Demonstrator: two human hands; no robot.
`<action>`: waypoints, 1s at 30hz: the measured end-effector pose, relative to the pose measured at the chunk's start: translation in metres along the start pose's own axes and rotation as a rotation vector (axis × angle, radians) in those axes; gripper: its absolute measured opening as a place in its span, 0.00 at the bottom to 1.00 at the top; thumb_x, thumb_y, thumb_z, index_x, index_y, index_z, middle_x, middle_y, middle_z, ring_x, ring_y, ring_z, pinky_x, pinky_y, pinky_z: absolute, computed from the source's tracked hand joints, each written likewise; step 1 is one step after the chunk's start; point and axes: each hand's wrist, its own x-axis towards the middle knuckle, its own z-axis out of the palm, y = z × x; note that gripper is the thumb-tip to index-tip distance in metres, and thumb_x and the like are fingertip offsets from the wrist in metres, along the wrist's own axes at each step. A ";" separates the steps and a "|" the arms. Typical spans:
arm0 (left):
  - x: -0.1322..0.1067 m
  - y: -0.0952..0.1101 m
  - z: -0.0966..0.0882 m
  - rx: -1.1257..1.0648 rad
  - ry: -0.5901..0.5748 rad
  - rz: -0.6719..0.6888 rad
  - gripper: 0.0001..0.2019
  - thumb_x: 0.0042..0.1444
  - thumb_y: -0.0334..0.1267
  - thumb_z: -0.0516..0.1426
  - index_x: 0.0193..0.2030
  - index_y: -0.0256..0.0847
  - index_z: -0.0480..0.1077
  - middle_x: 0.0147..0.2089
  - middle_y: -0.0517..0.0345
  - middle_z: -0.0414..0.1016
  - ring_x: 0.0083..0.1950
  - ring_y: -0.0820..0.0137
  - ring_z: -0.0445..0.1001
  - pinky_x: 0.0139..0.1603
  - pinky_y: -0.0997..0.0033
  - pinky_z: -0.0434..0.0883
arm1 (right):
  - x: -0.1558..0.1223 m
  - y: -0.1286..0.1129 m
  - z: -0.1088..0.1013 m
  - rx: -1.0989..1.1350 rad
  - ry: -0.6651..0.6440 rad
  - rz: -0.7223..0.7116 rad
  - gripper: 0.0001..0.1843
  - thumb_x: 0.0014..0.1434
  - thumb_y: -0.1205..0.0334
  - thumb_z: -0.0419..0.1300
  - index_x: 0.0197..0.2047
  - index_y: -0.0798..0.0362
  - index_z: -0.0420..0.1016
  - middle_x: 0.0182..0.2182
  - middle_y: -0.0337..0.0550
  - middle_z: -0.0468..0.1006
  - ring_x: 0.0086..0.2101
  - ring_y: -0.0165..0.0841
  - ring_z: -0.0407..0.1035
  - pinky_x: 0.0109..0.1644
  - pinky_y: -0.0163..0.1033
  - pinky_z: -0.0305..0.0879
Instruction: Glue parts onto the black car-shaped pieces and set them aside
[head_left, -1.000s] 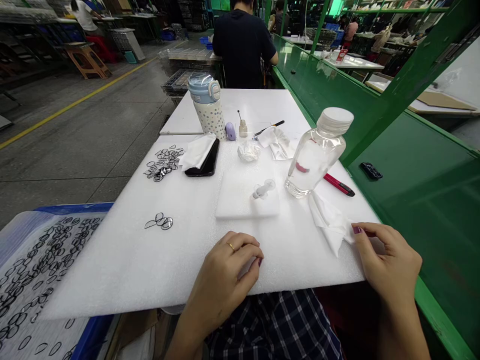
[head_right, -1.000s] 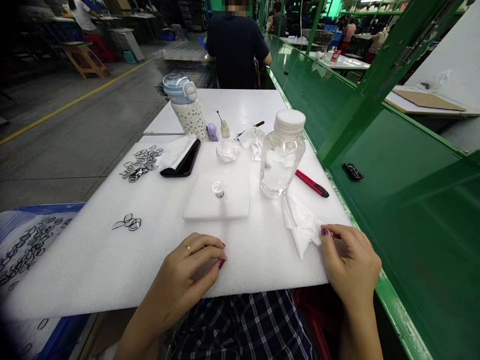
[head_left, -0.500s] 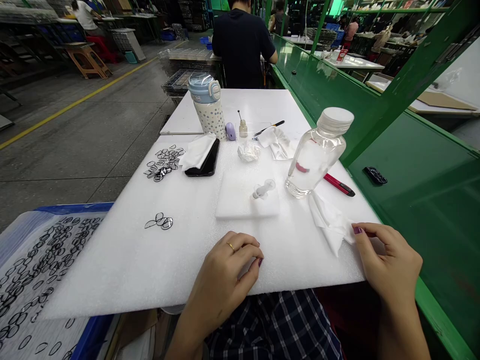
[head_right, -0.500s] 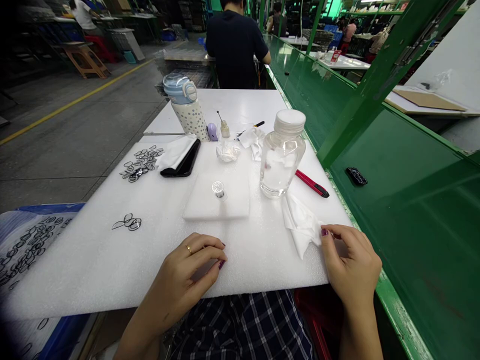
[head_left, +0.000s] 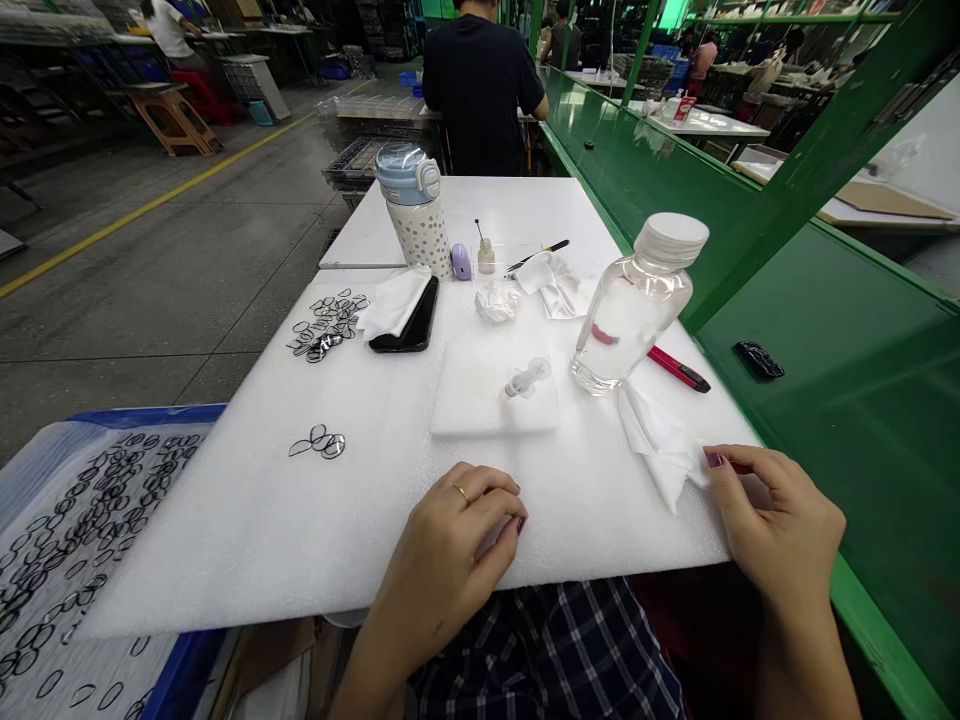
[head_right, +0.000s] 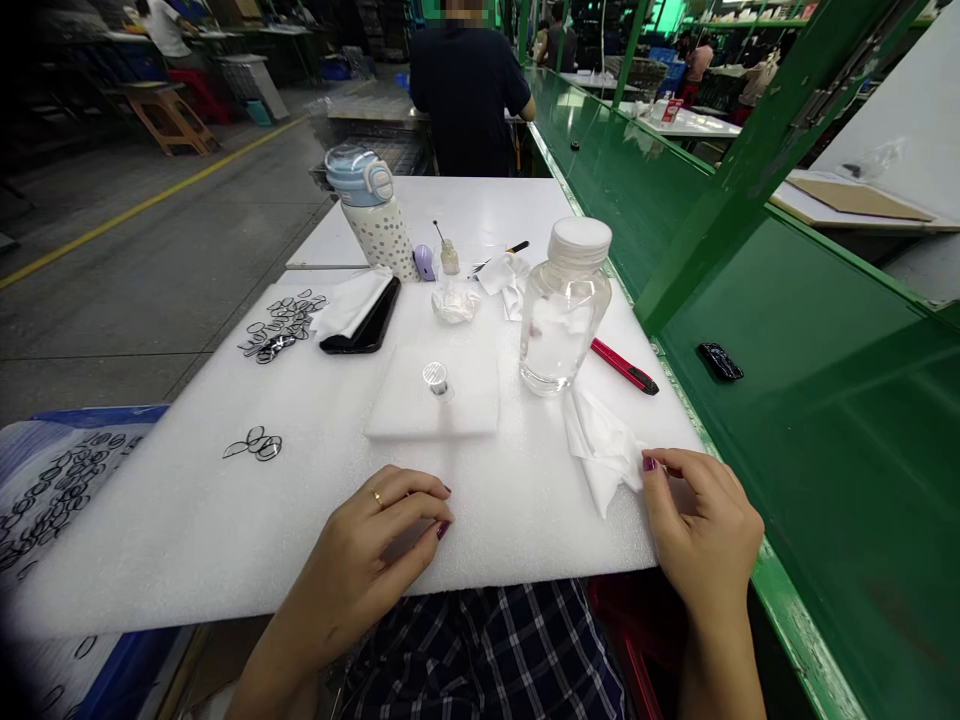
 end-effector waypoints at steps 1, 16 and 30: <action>0.000 0.000 0.000 0.001 -0.001 0.002 0.09 0.60 0.25 0.52 0.39 0.42 0.71 0.44 0.60 0.72 0.47 0.69 0.68 0.45 0.66 0.69 | 0.000 0.000 0.000 0.000 0.000 -0.001 0.09 0.62 0.57 0.59 0.35 0.51 0.78 0.34 0.42 0.80 0.37 0.38 0.73 0.37 0.41 0.65; 0.000 0.001 0.000 0.001 -0.005 0.011 0.09 0.59 0.25 0.53 0.39 0.42 0.71 0.44 0.60 0.72 0.47 0.68 0.69 0.46 0.64 0.68 | 0.000 0.000 0.000 -0.008 -0.001 -0.004 0.08 0.62 0.57 0.59 0.35 0.50 0.78 0.34 0.41 0.80 0.37 0.38 0.73 0.38 0.41 0.66; 0.001 0.001 0.000 0.008 -0.003 0.020 0.08 0.59 0.26 0.53 0.37 0.42 0.70 0.43 0.60 0.72 0.46 0.68 0.69 0.45 0.64 0.69 | 0.000 0.001 0.000 0.007 0.001 -0.006 0.08 0.62 0.58 0.59 0.35 0.51 0.78 0.34 0.42 0.79 0.37 0.37 0.73 0.38 0.40 0.65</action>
